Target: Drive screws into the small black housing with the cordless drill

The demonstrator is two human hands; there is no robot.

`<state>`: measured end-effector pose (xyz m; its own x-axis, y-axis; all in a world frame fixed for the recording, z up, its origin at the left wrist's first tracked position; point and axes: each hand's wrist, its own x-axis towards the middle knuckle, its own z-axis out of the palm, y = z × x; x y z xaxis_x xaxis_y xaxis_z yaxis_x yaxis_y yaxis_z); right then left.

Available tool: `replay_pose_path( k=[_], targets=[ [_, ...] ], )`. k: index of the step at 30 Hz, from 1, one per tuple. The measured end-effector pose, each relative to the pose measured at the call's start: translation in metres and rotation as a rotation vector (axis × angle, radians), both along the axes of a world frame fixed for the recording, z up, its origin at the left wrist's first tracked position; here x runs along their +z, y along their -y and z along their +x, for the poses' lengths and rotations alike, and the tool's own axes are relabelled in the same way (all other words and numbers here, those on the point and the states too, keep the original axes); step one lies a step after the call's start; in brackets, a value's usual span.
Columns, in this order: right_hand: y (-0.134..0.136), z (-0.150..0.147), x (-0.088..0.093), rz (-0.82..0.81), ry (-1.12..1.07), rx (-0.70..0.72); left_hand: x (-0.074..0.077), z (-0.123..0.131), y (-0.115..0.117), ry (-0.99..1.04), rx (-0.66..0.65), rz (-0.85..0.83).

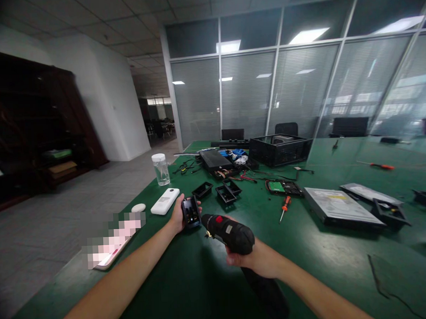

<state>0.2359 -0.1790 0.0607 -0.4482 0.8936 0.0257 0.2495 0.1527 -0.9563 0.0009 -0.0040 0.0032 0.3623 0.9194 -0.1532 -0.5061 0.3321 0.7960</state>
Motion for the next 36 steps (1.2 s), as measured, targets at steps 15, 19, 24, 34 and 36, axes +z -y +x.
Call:
replay_pose_path(
  k=[15,19,24,34,36],
  targets=[
    [-0.0001,0.0007,0.0028,0.033,0.071,-0.035,0.0009,-0.0002,-0.0006,0.022,0.020,-0.011],
    [0.0003,-0.0004,0.0012,0.030,0.076,-0.044,0.0013,0.0003,-0.0006,0.038,0.019,-0.029],
    [0.0008,0.0000,-0.0006,0.021,0.074,-0.056,0.0009,-0.0007,-0.0007,0.023,-0.003,-0.018],
    [0.0001,-0.0009,0.0005,0.044,0.102,-0.055,-0.0015,-0.0010,-0.0025,0.033,-0.019,-0.002],
    [0.0002,-0.0009,0.0008,0.043,0.091,-0.055,-0.0015,-0.0011,-0.0024,0.036,-0.014,0.002]
  ],
)
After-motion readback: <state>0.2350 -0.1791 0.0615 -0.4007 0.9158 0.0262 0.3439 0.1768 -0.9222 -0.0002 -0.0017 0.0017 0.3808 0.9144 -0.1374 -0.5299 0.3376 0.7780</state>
